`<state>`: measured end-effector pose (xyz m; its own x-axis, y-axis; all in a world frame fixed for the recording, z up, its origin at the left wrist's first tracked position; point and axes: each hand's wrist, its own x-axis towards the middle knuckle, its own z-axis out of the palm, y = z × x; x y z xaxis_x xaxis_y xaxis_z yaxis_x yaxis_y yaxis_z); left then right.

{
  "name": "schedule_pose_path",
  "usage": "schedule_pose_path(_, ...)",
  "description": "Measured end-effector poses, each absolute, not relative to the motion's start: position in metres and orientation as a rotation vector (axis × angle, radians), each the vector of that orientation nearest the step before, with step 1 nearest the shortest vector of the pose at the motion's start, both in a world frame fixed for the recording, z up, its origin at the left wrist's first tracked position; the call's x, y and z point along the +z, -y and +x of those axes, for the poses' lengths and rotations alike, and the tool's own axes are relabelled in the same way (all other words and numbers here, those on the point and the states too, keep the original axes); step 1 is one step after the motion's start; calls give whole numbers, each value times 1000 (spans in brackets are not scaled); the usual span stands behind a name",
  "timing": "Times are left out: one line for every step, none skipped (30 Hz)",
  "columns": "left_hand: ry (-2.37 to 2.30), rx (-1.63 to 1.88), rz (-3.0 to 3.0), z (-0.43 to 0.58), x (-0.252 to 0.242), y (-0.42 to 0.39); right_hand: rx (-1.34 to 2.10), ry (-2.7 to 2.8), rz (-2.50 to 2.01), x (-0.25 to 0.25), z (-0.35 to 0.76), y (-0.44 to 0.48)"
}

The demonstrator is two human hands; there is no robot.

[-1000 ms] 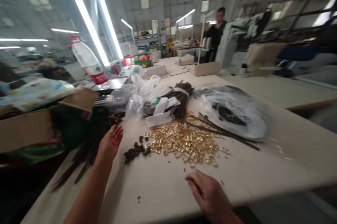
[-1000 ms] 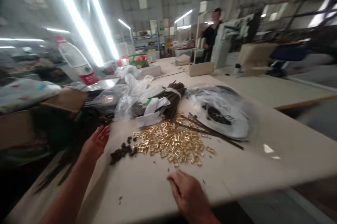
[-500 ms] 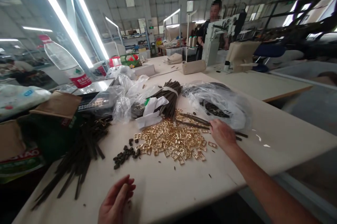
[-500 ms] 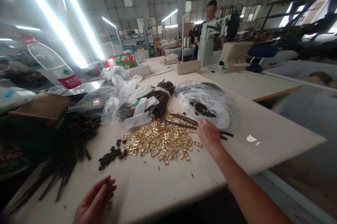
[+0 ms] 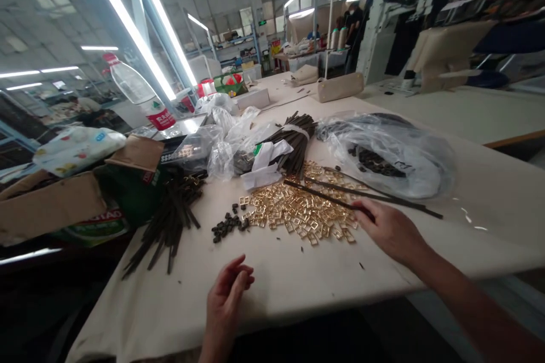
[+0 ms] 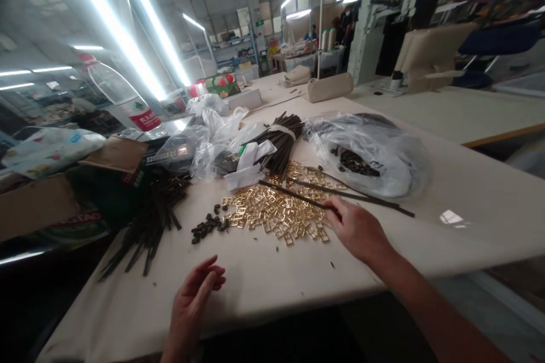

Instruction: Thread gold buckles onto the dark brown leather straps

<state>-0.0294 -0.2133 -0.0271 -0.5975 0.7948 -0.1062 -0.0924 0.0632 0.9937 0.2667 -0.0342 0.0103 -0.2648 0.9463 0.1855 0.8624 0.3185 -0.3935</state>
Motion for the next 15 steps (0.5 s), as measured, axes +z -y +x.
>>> schedule_pose_path(-1596, 1592, 761, -26, -25, 212, 588, 2218, -1469, 11, 260, 53)
schedule_pose_path(-1533, 1557, 800, -23, -22, 211, 854, 2201, -1351, 10, 253, 72)
schedule_pose_path(-1472, 1534, 824, -21, -21, 209, 1069, 2184, -1254, 9, 247, 90)
schedule_pose_path(-1414, 1516, 836, -18, -20, 208, 1221, 2166, -1185, 8, 242, 106)
schedule_pose_path(-1368, 1510, 837, -16, -19, 208, 1331, 2147, -1141, 6, 238, 119)
schedule_pose_path(-1332, 1512, 833, -14, -18, 208, 1409, 2136, -1116, 4, 236, 130)
schedule_pose_path(-1310, 1510, 827, -13, -18, 208, 1466, 2128, -1106, 1, 234, 138)
schedule_pose_path(-1306, 1508, 820, -12, -17, 209, 1517, 2122, -1104, -2, 234, 144)
schedule_pose_path(-1314, 1504, 810, -11, -16, 210, 1565, 2119, -1105, -5, 234, 148)
schedule_pose_path(-1332, 1498, 797, -10, -15, 211, 1613, 2117, -1108, -8, 235, 151)
schedule_pose_path(-1354, 1491, 778, -10, -15, 212, 1660, 2111, -1111, -10, 236, 153)
schedule_pose_path(-1373, 1489, 757, -10, -14, 214, 1704, 2099, -1111, -13, 237, 155)
schedule_pose_path(-1383, 1489, 737, -9, -13, 214, 1745, 2083, -1112, -14, 238, 156)
schedule_pose_path(-1386, 1490, 719, -10, -13, 215, 1783, 2063, -1111, -16, 239, 157)
schedule_pose_path(-1384, 1491, 705, -10, -13, 216, 1817, 2039, -1116, -17, 240, 158)
